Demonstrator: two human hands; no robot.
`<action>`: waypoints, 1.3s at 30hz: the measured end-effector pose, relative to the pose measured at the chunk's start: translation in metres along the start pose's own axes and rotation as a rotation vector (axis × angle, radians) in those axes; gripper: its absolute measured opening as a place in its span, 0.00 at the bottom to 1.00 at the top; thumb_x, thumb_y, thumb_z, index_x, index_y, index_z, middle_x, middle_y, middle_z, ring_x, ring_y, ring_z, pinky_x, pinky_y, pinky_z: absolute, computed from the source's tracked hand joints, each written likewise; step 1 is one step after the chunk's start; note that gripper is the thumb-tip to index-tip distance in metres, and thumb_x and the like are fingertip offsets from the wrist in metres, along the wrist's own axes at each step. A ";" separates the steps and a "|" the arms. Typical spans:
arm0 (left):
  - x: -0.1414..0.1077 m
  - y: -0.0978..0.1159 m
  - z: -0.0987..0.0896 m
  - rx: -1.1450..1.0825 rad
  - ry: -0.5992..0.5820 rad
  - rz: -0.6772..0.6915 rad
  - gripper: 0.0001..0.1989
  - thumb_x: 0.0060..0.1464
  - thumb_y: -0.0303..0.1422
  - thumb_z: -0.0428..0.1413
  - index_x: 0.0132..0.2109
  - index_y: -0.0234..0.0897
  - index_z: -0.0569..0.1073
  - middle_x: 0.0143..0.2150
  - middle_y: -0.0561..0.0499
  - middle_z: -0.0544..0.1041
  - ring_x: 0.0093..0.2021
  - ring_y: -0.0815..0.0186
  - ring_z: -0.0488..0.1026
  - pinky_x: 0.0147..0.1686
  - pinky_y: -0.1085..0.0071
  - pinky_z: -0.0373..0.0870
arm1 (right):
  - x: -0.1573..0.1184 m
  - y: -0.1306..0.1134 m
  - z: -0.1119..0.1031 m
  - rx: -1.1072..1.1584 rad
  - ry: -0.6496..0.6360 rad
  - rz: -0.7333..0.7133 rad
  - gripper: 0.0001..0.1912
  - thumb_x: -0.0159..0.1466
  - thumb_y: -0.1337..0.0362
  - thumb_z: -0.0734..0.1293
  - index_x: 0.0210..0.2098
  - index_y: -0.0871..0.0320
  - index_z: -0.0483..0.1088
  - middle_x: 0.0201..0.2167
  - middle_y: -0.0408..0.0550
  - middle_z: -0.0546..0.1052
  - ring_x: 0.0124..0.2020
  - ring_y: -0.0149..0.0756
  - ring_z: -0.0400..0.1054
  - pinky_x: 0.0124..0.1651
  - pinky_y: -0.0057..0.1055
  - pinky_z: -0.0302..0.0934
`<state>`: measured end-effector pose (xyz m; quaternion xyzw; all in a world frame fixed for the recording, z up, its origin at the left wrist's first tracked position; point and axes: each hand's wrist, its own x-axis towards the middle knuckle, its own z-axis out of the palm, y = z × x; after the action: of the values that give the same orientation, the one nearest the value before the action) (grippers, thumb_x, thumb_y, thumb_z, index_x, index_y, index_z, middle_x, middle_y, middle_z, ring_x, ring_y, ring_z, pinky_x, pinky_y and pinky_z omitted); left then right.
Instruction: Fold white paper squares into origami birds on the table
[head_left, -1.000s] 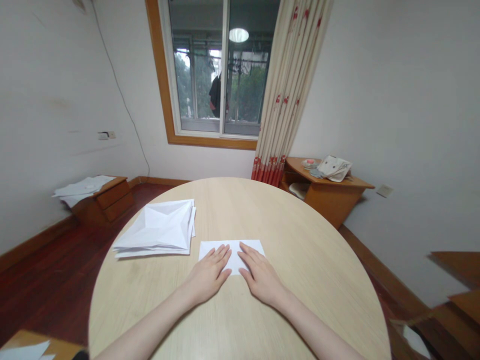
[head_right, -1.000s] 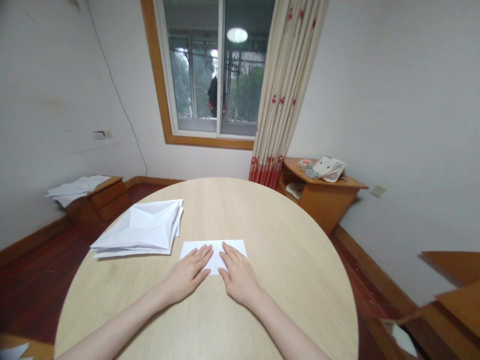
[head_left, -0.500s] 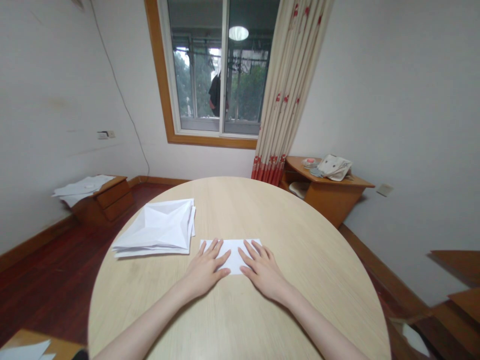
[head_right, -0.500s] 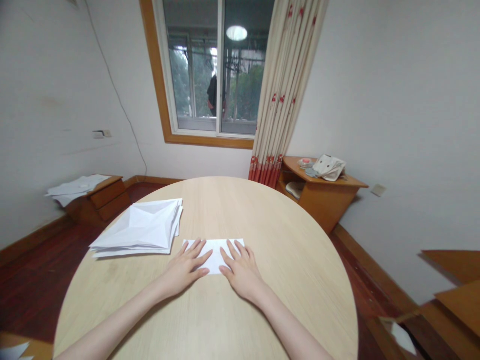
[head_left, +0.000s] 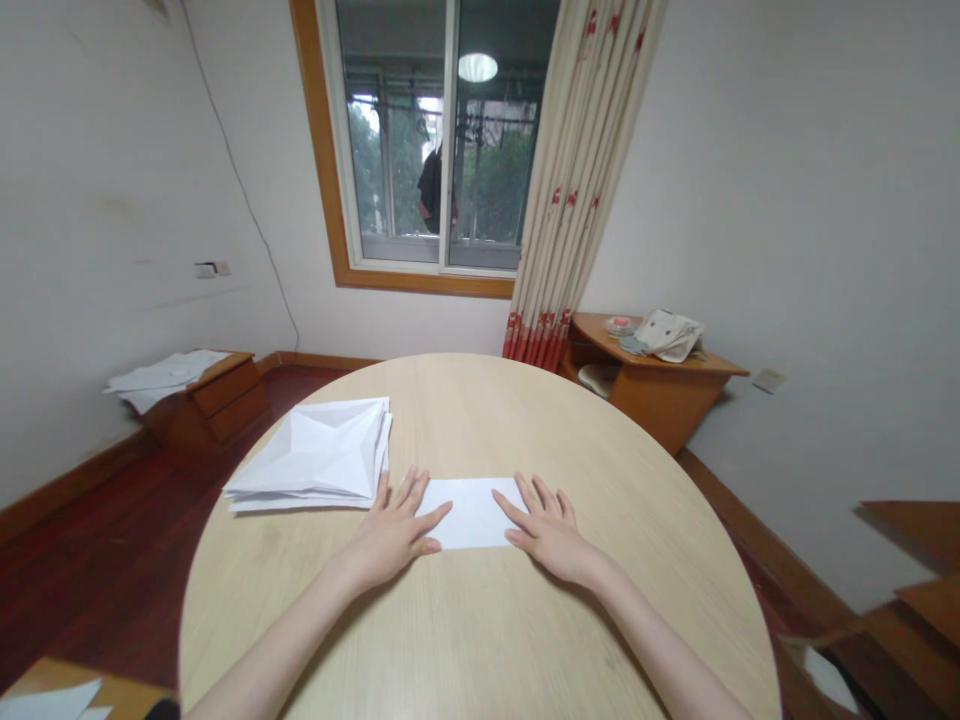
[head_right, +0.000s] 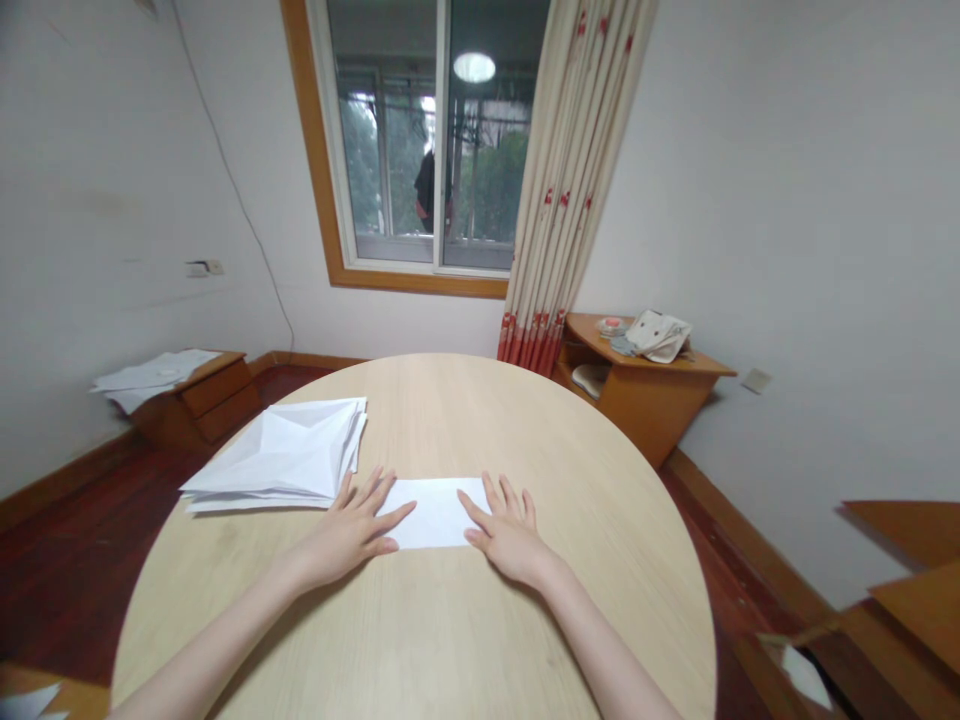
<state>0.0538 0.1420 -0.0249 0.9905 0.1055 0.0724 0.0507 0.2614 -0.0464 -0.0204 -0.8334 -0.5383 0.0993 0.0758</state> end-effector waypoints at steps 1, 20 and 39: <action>-0.001 0.000 0.001 0.017 0.015 0.015 0.25 0.61 0.44 0.52 0.64 0.57 0.57 0.70 0.46 0.44 0.69 0.47 0.37 0.61 0.38 0.33 | 0.000 0.003 0.000 -0.002 -0.001 0.005 0.27 0.67 0.55 0.58 0.64 0.37 0.49 0.70 0.46 0.40 0.69 0.55 0.29 0.63 0.64 0.30; -0.009 -0.020 -0.005 0.107 -0.045 -0.043 0.31 0.59 0.43 0.55 0.65 0.59 0.51 0.70 0.43 0.42 0.68 0.42 0.33 0.58 0.33 0.32 | -0.003 0.012 -0.006 0.027 -0.039 0.008 0.28 0.67 0.58 0.59 0.64 0.35 0.48 0.69 0.47 0.40 0.68 0.54 0.29 0.63 0.64 0.32; -0.002 0.000 -0.017 -0.036 -0.064 -0.054 0.33 0.63 0.49 0.45 0.69 0.40 0.48 0.70 0.39 0.38 0.70 0.51 0.33 0.63 0.44 0.34 | -0.005 -0.005 -0.011 0.131 0.180 -0.271 0.22 0.69 0.60 0.54 0.61 0.48 0.60 0.63 0.47 0.63 0.66 0.42 0.48 0.65 0.55 0.33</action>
<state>0.0497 0.1429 -0.0087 0.9880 0.1294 0.0410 0.0736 0.2576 -0.0489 -0.0078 -0.7520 -0.6291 0.0481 0.1906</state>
